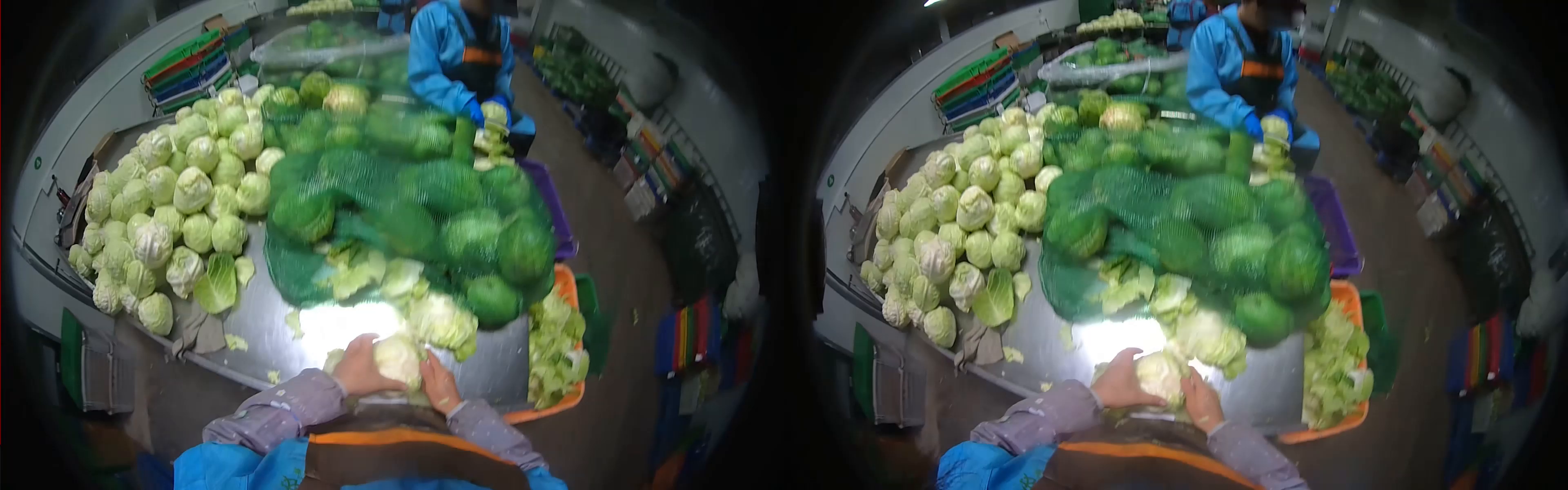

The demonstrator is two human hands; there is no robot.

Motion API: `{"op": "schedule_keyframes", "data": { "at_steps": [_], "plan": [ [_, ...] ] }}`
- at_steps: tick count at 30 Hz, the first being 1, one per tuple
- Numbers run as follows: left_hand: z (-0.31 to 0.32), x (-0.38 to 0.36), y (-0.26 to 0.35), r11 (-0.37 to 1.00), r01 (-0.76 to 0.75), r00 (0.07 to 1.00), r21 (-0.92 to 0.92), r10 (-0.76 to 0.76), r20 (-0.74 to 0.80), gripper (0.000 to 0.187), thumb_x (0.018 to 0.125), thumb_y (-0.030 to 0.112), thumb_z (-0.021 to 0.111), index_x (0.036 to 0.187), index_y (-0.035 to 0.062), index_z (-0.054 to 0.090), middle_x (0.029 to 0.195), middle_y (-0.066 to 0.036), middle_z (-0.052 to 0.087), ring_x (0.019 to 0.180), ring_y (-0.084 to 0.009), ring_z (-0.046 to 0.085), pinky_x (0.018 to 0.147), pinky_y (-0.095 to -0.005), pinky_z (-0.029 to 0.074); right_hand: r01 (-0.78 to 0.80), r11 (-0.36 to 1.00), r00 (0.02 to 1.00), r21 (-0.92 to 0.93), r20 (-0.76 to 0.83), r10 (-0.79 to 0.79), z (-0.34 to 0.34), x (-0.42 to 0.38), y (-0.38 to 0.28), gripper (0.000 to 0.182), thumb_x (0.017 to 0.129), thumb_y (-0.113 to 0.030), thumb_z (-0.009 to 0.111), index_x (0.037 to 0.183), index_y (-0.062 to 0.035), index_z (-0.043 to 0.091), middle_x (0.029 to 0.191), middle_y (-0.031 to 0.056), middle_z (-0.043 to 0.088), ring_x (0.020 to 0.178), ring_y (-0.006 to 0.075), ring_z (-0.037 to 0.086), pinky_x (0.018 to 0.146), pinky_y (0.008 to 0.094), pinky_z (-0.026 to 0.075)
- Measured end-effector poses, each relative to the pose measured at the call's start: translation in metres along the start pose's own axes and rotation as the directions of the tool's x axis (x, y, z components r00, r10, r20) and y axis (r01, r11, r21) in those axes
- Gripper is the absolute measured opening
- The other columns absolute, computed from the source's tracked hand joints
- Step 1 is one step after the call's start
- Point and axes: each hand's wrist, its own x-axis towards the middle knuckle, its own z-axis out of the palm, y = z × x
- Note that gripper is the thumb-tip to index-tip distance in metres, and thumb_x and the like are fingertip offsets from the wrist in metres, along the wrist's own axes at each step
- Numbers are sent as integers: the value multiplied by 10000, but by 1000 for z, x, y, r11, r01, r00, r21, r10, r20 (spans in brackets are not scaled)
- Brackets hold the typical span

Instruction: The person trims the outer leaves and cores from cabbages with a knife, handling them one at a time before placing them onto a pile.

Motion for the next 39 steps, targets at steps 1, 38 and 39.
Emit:
{"op": "schedule_keyframes", "data": {
  "at_steps": [1, 38, 39],
  "plan": [
    [-6, 6, 1, 994, -32, 999, 108, 34, -18, 1051, 520, 483, 849, 1295, -39, 370, 1247, -242, 458, 1150, -367, 477, 999, -407, 379, 19, 1000, 1000, 17, 19, -19, -1, 4, 1, 467, 942, -320, 447, 1312, -35, 425, 910, 274, 619, 867, 441, 592, 749, 458, 457],
    [41, -14, -4, 974, 133, 975, -184, -162, -155, 1128, 556, 325, 851, 1375, -81, 190, 1320, -259, 332, 1236, -365, 356, 1046, -400, 313, 23, 990, 994, -142, 107, -8, -30, -15, -48, 408, 956, -314, 391, 1225, -36, 522, 973, 289, 606, 958, 447, 559, 835, 462, 435],
    [41, -13, -2, 968, 159, 970, -197, -190, -154, 1128, 557, 326, 852, 1374, -83, 191, 1320, -261, 333, 1235, -366, 357, 1046, -400, 314, 41, 958, 987, -284, 160, 5, -34, -18, -57, 410, 958, -317, 383, 1219, -35, 526, 962, 288, 607, 954, 448, 558, 829, 468, 434]
  ]
}}
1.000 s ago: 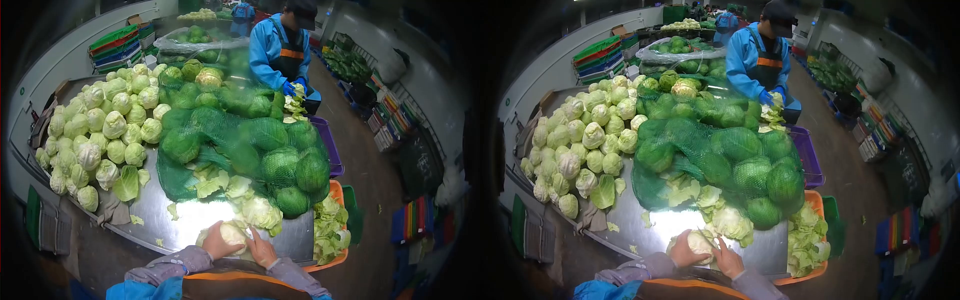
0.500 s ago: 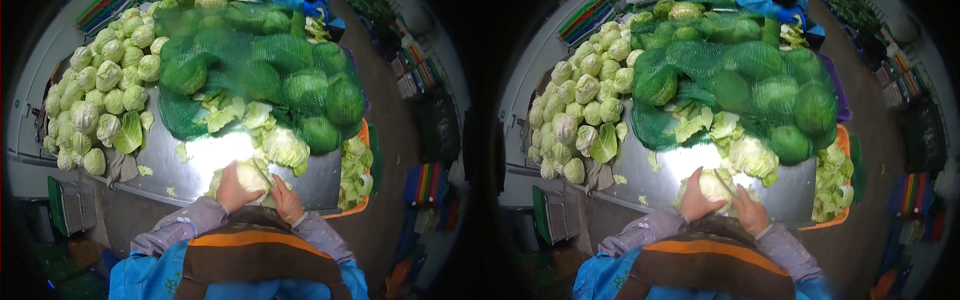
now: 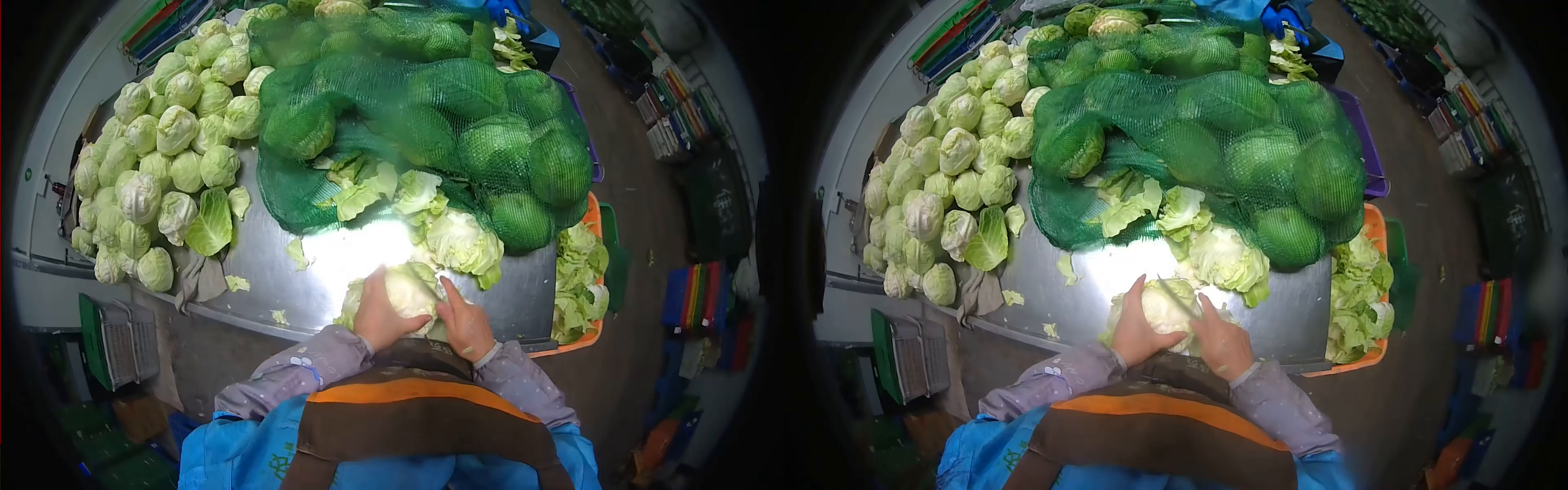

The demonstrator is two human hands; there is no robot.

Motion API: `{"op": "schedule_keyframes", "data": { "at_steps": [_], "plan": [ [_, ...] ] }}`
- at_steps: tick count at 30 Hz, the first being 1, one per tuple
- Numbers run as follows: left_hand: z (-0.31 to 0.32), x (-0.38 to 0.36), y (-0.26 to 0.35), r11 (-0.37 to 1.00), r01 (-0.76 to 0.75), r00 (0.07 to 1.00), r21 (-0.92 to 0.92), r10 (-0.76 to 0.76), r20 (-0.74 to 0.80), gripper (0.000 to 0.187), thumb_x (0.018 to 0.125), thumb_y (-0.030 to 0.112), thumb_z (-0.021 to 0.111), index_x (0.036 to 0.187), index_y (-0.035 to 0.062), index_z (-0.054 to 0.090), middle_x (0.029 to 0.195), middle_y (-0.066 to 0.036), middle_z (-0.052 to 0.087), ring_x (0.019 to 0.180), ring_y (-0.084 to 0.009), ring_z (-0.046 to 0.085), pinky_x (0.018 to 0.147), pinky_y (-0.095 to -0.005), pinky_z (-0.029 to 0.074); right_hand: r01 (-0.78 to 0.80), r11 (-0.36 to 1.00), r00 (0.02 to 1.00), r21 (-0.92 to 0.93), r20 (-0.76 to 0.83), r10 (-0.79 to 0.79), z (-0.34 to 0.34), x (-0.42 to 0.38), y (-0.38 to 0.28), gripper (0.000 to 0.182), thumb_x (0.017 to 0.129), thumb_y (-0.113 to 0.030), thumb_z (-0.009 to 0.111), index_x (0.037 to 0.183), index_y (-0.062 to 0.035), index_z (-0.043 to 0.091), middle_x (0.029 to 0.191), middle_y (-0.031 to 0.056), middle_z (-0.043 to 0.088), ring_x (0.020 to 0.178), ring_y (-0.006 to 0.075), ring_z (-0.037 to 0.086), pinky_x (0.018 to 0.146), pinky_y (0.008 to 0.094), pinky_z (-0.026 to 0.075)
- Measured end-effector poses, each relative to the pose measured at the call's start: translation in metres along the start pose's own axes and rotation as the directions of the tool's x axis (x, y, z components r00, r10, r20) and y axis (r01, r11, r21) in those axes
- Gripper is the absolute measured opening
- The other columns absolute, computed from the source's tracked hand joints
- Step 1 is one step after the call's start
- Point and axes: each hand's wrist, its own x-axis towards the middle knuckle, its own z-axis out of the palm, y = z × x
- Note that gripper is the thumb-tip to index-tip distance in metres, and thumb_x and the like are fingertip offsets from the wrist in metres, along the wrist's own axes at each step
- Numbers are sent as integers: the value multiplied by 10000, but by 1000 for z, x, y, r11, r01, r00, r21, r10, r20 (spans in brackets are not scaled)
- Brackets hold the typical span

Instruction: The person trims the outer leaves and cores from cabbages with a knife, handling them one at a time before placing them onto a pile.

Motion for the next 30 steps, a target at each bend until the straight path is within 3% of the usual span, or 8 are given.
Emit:
{"op": "schedule_keyframes", "data": {
  "at_steps": [4, 8, 10, 15, 22, 25, 28, 30],
  "plan": [
    [2, -3, 1, 1000, 1, 1000, -10, -1, -6, 1127, 557, 324, 852, 1373, -85, 190, 1310, -264, 346, 1226, -369, 369, 1047, -398, 314, -61, 994, 998, -90, 5, 61, 15, 7, 9, 406, 956, -314, 384, 1207, -30, 529, 890, 279, 613, 890, 450, 572, 795, 480, 438],
    [2, 2, 1, 1000, -19, 998, 18, 20, -52, 1114, 553, 327, 856, 1364, -84, 212, 1285, -259, 379, 1207, -361, 395, 1037, -398, 326, 0, 928, 994, 373, -105, 42, 39, 32, 44, 437, 921, -367, 444, 1201, -42, 529, 801, 276, 616, 785, 465, 587, 737, 494, 446],
    [4, -2, -1, 997, -72, 994, 27, 74, -75, 1091, 550, 334, 858, 1352, -81, 246, 1270, -255, 399, 1194, -358, 413, 1029, -400, 335, -3, 995, 960, 101, -279, 31, 27, 26, 28, 412, 881, -324, 566, 1163, -24, 565, 659, 209, 595, 545, 315, 588, 535, 375, 457],
    [3, 4, -2, 984, -162, 986, 75, 159, 54, 956, 573, 400, 835, 1277, -59, 380, 1227, -252, 450, 1138, -370, 467, 996, -410, 367, 40, 935, 988, -353, -126, -89, -3, 57, 26, 255, 705, -262, 616, 888, -92, 663, 797, 227, 641, 776, 413, 624, 689, 469, 504],
    [-2, -7, -49, 974, -226, 973, 16, 226, -43, 960, 603, 484, 806, 1313, -3, 382, 1286, -252, 423, 1187, -376, 439, 997, -430, 376, -121, 966, 952, -228, -304, 48, 17, 78, 70, 327, 701, -320, 667, 887, -51, 674, 827, 220, 650, 799, 401, 622, 720, 445, 499],
    [-15, -8, -55, 975, 2, 1000, -223, -8, -24, 968, 624, 504, 791, 1305, -45, 377, 1290, -263, 428, 1198, -347, 433, 1010, -392, 363, -19, 999, 896, -47, -444, -4, 19, 107, 77, 358, 662, -295, 741, 900, -37, 672, 779, 185, 660, 751, 344, 639, 692, 403, 500],
    [-37, -6, -50, 850, 348, 909, -396, -201, 366, 1002, 633, 518, 780, 1308, -85, 349, 1274, -288, 440, 1218, -329, 410, 1019, -358, 352, -40, 980, 889, 195, -440, 124, -3, 86, 29, 452, 610, -249, 809, 962, -12, 654, 752, 123, 652, 704, 199, 622, 676, 300, 495],
    [-27, 6, -49, 931, 327, 927, -159, -285, 243, 982, 689, 432, 789, 1307, -132, 274, 1283, -260, 411, 1083, -301, 526, 989, -315, 386, 357, 853, 854, 381, -503, -133, -10, 59, 10, 457, 619, -153, 818, 1017, -32, 628, 747, 60, 652, 586, 107, 515, 583, 257, 449]
  ]
}}
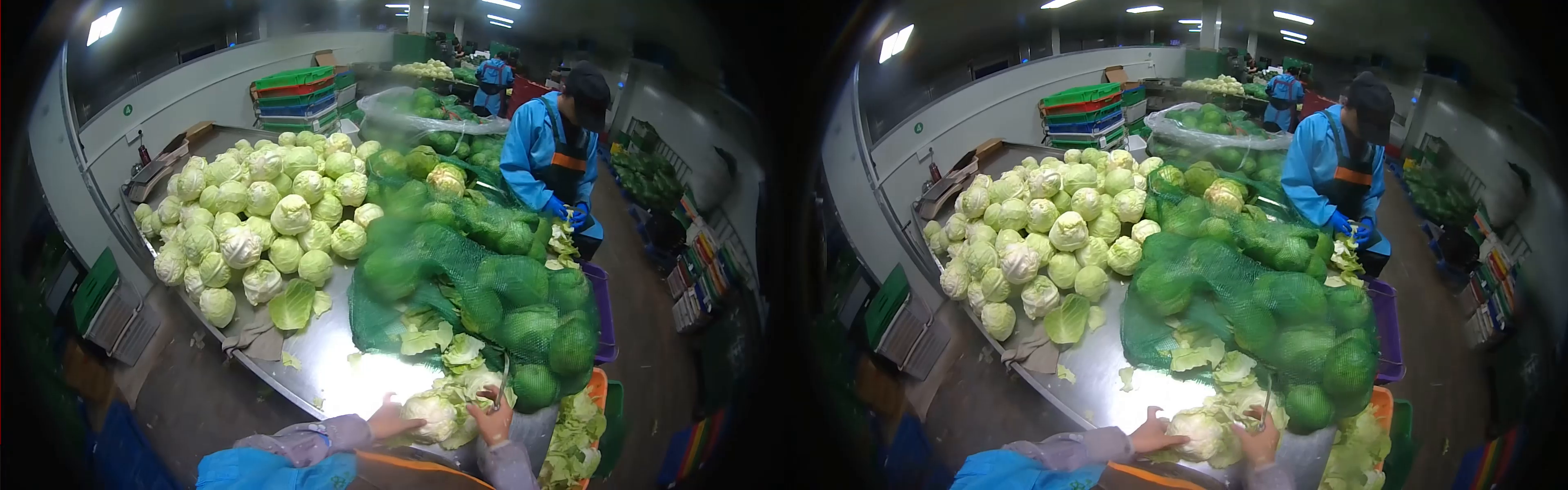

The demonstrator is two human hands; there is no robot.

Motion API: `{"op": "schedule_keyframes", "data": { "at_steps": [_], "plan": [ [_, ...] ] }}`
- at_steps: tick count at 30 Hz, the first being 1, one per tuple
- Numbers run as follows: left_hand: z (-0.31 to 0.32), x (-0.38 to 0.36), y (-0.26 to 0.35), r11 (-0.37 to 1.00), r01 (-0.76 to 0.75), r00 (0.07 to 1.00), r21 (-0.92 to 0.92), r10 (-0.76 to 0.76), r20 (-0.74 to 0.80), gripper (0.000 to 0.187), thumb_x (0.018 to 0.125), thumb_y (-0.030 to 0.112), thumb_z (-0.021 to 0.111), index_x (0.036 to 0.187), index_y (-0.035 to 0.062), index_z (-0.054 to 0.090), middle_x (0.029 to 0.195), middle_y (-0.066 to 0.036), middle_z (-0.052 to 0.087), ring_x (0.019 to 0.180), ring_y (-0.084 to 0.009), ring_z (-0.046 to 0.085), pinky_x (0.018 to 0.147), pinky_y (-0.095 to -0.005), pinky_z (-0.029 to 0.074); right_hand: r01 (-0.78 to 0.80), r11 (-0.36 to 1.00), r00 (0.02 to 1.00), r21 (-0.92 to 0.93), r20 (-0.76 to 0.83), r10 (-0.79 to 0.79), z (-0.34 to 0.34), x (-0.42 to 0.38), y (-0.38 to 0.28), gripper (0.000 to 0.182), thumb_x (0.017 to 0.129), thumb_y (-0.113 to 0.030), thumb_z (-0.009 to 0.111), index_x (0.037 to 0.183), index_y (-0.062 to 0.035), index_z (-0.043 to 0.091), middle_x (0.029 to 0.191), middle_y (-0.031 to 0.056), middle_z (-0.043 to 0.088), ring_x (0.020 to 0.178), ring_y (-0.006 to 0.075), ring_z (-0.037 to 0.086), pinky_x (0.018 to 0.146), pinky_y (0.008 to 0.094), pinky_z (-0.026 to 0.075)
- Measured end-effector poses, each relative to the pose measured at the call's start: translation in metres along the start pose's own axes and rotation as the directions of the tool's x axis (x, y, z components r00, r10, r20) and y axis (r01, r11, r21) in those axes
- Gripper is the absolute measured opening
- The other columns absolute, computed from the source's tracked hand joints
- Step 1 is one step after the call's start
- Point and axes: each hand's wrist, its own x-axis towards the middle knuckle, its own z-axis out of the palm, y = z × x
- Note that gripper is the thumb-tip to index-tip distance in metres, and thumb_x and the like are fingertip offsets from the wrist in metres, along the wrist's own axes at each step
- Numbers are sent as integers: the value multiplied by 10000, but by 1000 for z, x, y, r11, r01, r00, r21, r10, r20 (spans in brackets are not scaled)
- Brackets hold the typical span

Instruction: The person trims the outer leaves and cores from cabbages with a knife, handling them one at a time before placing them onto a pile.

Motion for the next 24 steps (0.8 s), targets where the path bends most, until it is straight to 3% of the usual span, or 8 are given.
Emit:
{"op": "schedule_keyframes", "data": {
  "at_steps": [5, 8, 10, 11, 18, 21, 23, 24],
  "plan": [
    [6, 21, 4, 916, -298, 936, 269, 336, -107, 1042, 670, 448, 787, 1325, -145, 233, 1242, -263, 436, 1077, -330, 522, 972, -337, 396, -268, 922, 935, -279, 155, 319, -4, -52, 45, 569, 636, -151, 821, 1128, -11, 573, 913, 66, 665, 746, 118, 595, 660, 273, 480],
    [13, 14, 18, 986, -132, 990, -99, 137, 45, 1020, 584, 483, 808, 1333, -31, 344, 1171, -244, 536, 1110, -334, 532, 945, -357, 423, -241, 865, 856, -440, 323, 403, 0, -55, 70, 670, 635, -174, 831, 1204, 13, 530, 991, 103, 661, 833, 157, 631, 716, 287, 502],
    [33, 4, 21, 990, -138, 943, 5, 133, -305, 946, 593, 503, 803, 1270, -22, 400, 1100, -194, 574, 1071, -299, 555, 916, -354, 442, -343, 939, 899, -4, 290, 329, 3, -47, 56, 747, 623, -182, 841, 1252, 28, 496, 1012, 129, 660, 885, 186, 638, 773, 298, 508],
    [34, -5, 28, 983, -172, 923, 70, 185, -338, 814, 638, 511, 778, 1152, -36, 462, 1052, -197, 578, 1019, -306, 573, 881, -364, 455, -225, 973, 932, -58, 279, 232, 3, -44, 21, 759, 625, -153, 839, 1269, 26, 481, 1061, 131, 645, 940, 202, 623, 844, 302, 491],
    [-6, 5, -6, 752, -310, 854, 582, 489, -177, 284, 868, 360, 533, 1001, 110, 553, 739, -193, 628, 730, -407, 610, 648, -478, 481, -163, 975, 876, -153, 432, 215, -7, -29, 33, 865, 569, -247, 879, 1307, -36, 479, 1243, 171, 538, 1130, 258, 532, 964, 322, 422],
    [-53, 35, -17, 683, 37, 856, 730, 355, -375, 253, 847, 287, 534, 962, 71, 599, 722, -129, 645, 686, -311, 633, 609, -463, 481, -212, 975, 871, -62, 440, 217, -12, -29, 39, 873, 568, -235, 880, 1312, -37, 470, 1240, 152, 534, 1120, 236, 531, 968, 312, 415],
    [-80, 43, -3, 666, 246, 758, 704, 321, -568, 451, 728, 204, 693, 1107, 7, 547, 998, -178, 579, 932, -344, 575, 720, -451, 477, -354, 910, 821, 216, 538, 191, -11, -23, 30, 847, 591, -198, 865, 1316, -36, 459, 1244, 138, 528, 1101, 214, 532, 957, 304, 416],
    [-84, 33, 18, 687, -25, 738, 726, 503, -451, 611, 658, 202, 754, 1174, 6, 493, 1069, -183, 544, 1014, -349, 526, 792, -445, 457, -355, 909, 826, 217, 529, 196, -10, -17, 37, 847, 591, -198, 865, 1316, -36, 459, 1244, 138, 528, 1101, 214, 532, 957, 304, 416]
  ]
}}
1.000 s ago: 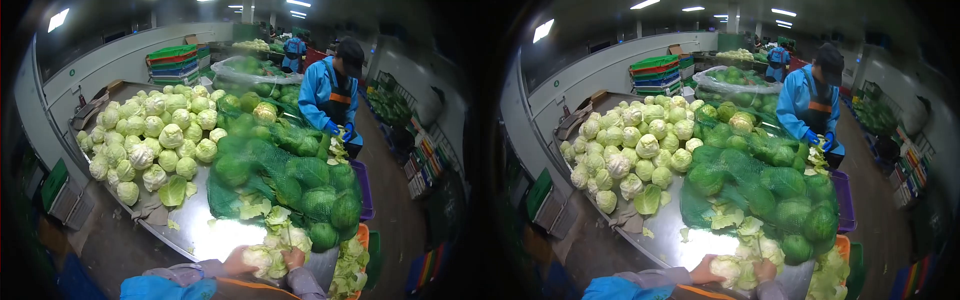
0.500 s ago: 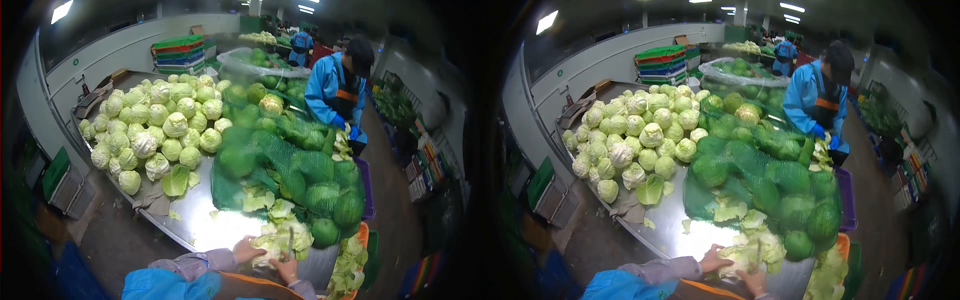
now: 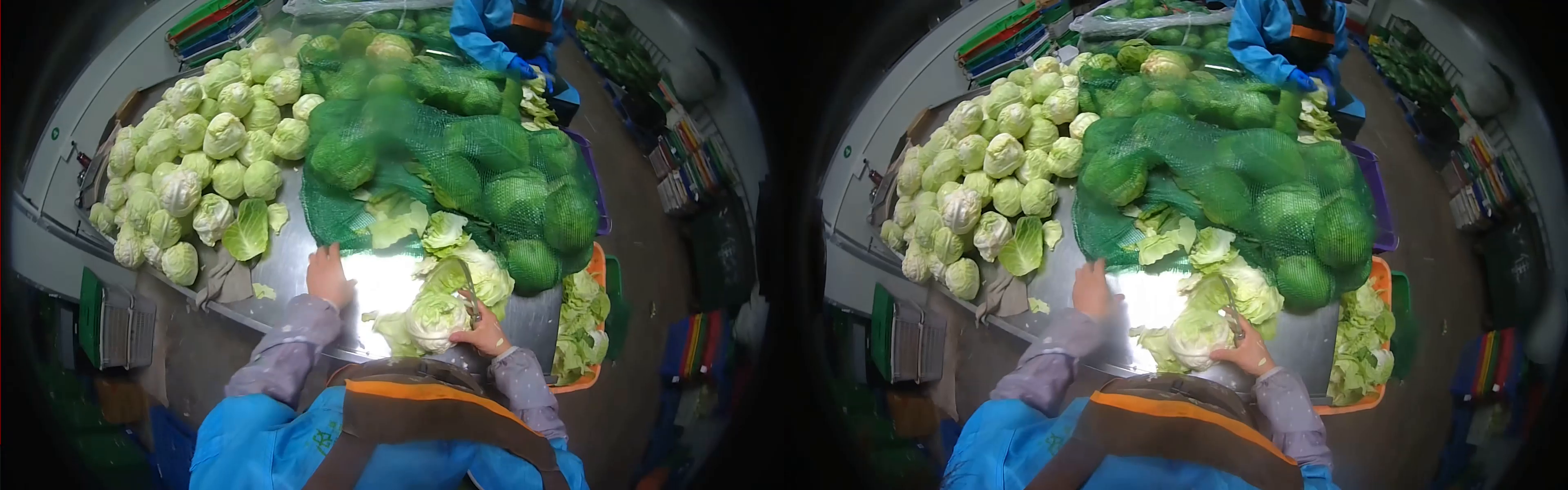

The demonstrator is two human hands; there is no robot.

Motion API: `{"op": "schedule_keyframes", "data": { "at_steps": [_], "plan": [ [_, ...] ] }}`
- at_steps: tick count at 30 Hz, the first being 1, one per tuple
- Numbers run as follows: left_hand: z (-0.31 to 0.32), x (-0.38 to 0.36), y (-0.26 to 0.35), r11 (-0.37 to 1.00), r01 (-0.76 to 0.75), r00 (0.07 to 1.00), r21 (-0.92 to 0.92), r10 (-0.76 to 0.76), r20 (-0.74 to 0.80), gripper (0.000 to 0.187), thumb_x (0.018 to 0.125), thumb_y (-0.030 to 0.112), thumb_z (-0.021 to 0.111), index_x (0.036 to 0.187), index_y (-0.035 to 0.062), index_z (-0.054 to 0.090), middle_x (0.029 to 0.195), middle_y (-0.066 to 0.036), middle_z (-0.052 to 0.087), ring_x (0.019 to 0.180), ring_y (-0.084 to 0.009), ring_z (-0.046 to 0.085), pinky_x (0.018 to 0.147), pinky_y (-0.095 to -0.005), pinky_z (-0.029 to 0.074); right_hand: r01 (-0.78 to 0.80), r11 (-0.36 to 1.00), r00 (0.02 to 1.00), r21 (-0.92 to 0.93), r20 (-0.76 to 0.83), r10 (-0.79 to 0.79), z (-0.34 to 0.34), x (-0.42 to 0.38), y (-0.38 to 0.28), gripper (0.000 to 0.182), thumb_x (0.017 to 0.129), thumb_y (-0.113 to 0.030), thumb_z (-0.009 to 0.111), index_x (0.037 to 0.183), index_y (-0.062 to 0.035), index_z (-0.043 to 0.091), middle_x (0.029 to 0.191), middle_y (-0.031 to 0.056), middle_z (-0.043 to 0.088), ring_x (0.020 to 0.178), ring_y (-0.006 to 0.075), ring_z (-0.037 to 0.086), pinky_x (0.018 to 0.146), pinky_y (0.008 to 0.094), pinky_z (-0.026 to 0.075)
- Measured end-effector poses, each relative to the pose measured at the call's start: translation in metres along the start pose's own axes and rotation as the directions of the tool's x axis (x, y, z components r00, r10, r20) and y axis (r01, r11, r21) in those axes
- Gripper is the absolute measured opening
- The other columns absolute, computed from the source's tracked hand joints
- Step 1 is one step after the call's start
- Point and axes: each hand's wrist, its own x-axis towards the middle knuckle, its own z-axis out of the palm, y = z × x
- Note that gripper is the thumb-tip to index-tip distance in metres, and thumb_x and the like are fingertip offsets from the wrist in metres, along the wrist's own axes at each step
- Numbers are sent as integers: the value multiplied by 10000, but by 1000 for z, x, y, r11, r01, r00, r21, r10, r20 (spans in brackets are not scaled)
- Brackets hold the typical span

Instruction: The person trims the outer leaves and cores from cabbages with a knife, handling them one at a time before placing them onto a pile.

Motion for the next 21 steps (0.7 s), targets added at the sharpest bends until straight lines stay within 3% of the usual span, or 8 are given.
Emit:
{"op": "schedule_keyframes", "data": {
  "at_steps": [2, 4, 6, 8, 10, 11, 14, 21],
  "plan": [
    [-31, -5, 36, 848, -321, 942, -421, 330, -55, 929, 512, 224, 865, 1287, 12, 398, 1197, -207, 467, 1139, -373, 442, 968, -409, 376, 81, 996, 997, -41, 8, -81, -5, 8, 20, 818, 616, -161, 846, 1320, -35, 450, 1218, 134, 550, 1089, 194, 537, 941, 294, 423],
    [-26, -18, 76, 669, -323, 835, -669, 534, 131, 1045, 498, 266, 887, 1337, 12, 316, 1297, -228, 385, 1219, -389, 390, 1018, -401, 350, 66, 957, 997, -281, 43, -57, -5, 20, 13, 766, 643, -148, 827, 1304, -27, 460, 1151, 126, 595, 1046, 183, 565, 907, 287, 444],
    [6, -33, 91, 782, -227, 843, -581, 456, 285, 1070, 486, 309, 893, 1331, -7, 318, 1275, -236, 410, 1197, -365, 434, 992, -386, 385, 35, 974, 999, -225, -5, -37, 2, 33, 13, 745, 652, -159, 820, 1290, -11, 463, 1106, 116, 626, 994, 162, 590, 866, 284, 464],
    [3, -39, 102, 810, 66, 907, -582, 194, 373, 1059, 505, 403, 869, 1316, -35, 347, 1230, -238, 472, 1119, -349, 509, 948, -385, 424, 98, 912, 969, -399, -169, -179, 16, 13, -13, 672, 738, -225, 754, 1300, -18, 450, 1088, 146, 637, 918, 205, 624, 814, 305, 482],
    [-1, -48, 105, 801, 119, 912, -587, 146, 384, 1063, 507, 384, 872, 1320, -36, 332, 1227, -235, 466, 1132, -350, 494, 951, -380, 420, -160, 722, 923, -673, -361, -133, 27, -20, -40, 613, 827, -292, 649, 1335, -43, 415, 1073, 184, 630, 866, 267, 632, 738, 342, 496],
    [0, -49, 106, 790, 174, 921, -587, 80, 381, 1067, 509, 365, 876, 1324, -38, 317, 1224, -233, 460, 1144, -350, 480, 955, -375, 416, -48, 674, 915, -737, -304, -266, 29, -28, -32, 559, 887, -335, 540, 1360, -81, 384, 967, 209, 641, 801, 347, 628, 674, 393, 490],
    [7, -56, 106, 850, 89, 959, -520, 67, 274, 1059, 519, 367, 869, 1325, -44, 319, 1235, -235, 454, 1135, -353, 482, 950, -378, 419, -151, 662, 968, -734, -247, -53, 30, -44, -28, 545, 899, -329, 515, 1371, -101, 366, 881, 200, 651, 770, 380, 628, 661, 434, 481],
    [12, -58, 104, 872, -8, 965, -490, 136, 225, 1023, 523, 347, 863, 1317, -36, 344, 1231, -227, 455, 1138, -356, 476, 948, -385, 421, -202, 598, 973, -776, -227, 34, 37, -17, -47, 547, 912, -367, 471, 1377, -103, 356, 812, 221, 639, 764, 402, 614, 687, 460, 471]
  ]
}}
